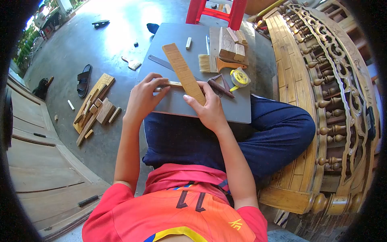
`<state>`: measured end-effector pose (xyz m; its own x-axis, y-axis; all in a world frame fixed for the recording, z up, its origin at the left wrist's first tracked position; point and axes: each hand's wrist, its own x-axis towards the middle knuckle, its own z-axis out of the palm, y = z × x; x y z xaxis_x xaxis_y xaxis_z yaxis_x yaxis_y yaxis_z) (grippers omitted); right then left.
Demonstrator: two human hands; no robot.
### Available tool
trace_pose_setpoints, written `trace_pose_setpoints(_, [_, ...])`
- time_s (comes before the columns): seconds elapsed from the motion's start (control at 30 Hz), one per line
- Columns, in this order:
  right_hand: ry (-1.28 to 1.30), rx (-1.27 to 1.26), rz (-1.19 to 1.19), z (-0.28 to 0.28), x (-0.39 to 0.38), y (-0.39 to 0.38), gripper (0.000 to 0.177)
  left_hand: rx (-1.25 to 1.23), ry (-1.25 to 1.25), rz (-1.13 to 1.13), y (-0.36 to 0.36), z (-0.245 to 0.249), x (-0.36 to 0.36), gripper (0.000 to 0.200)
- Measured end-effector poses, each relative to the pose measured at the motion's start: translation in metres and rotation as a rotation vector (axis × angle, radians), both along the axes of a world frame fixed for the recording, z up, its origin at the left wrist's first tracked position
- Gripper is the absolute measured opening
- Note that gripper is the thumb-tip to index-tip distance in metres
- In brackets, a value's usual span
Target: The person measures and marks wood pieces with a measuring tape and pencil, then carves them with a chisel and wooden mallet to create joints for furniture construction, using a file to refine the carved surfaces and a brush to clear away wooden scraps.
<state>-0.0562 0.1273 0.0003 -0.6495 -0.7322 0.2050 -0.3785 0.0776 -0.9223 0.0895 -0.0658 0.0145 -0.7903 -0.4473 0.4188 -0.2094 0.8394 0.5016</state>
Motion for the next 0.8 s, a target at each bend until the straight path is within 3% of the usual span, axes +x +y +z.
trace_pose_setpoints(0.13, [0.022,-0.007,0.005,0.001,-0.001,0.001,0.054,0.013,-0.03,0.032,-0.002,-0.002,-0.003,0.019])
trace_pose_setpoints(0.43, [-0.001,0.023,0.025,0.011,0.002,0.003,0.051,0.07,-0.09,0.076,0.016,0.012,-0.003,0.04])
trace_pose_setpoints(0.8, [0.015,-0.003,0.03,0.008,0.001,0.003,0.051,0.119,-0.113,-0.166,0.022,0.007,-0.007,0.033])
